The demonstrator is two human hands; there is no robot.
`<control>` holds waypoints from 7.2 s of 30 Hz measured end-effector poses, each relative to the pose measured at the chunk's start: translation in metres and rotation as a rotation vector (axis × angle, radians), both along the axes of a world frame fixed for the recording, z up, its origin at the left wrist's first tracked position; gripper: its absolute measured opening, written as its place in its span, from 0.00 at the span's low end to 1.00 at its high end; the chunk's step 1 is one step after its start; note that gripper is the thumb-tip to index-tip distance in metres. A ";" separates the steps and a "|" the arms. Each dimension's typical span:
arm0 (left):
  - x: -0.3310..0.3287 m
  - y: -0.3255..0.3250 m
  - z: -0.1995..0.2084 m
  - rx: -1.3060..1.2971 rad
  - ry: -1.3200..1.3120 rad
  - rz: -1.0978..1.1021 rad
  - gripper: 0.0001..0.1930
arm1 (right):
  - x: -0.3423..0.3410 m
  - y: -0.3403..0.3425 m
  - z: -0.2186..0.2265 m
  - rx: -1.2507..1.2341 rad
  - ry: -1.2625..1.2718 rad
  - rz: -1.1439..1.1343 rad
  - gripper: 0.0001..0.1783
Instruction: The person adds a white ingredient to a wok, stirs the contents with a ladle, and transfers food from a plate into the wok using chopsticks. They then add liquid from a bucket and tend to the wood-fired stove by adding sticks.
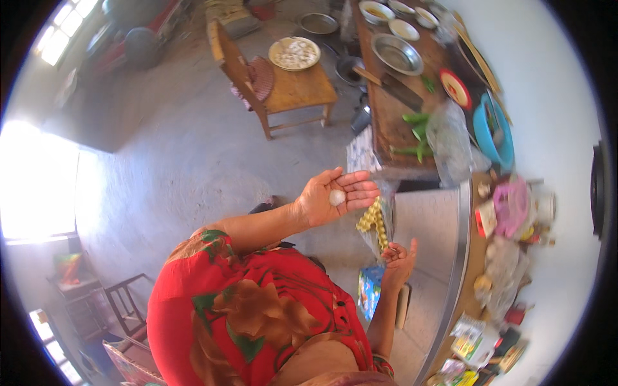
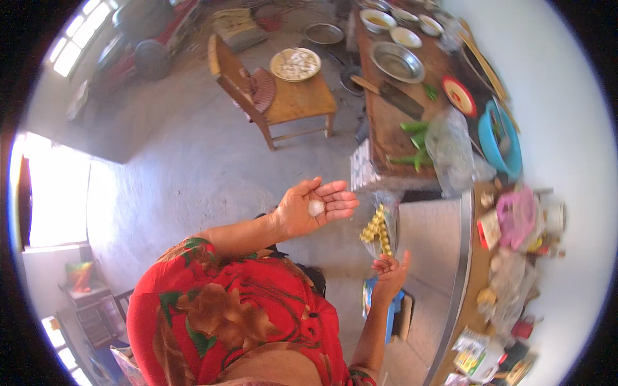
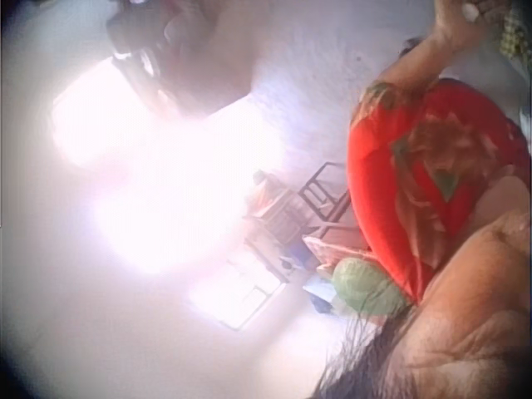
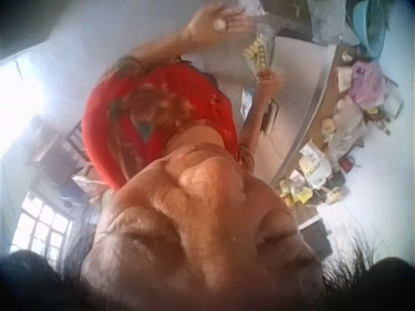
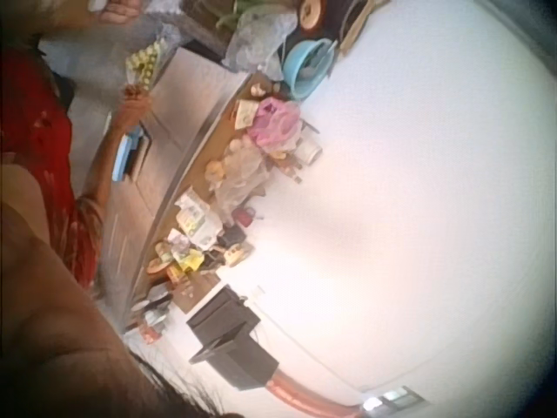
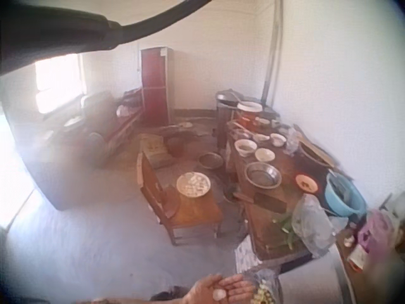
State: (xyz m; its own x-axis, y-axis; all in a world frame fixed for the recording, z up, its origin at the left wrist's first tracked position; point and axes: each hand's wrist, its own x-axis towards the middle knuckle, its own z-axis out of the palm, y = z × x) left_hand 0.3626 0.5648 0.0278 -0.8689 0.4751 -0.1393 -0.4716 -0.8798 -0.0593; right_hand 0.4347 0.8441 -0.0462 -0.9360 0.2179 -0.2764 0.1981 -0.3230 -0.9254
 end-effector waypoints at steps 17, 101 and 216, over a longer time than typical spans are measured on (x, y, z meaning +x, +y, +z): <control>-0.004 -0.285 -0.020 -0.012 0.138 0.705 0.24 | -0.156 -0.321 0.010 0.094 -0.086 0.820 0.32; -0.692 -1.028 0.030 -0.250 0.154 0.644 0.22 | -0.658 -0.912 0.042 0.621 0.120 0.458 0.38; -2.091 -0.674 -0.059 -0.782 0.497 -0.398 0.45 | -1.947 -0.897 0.037 0.423 0.443 0.021 0.34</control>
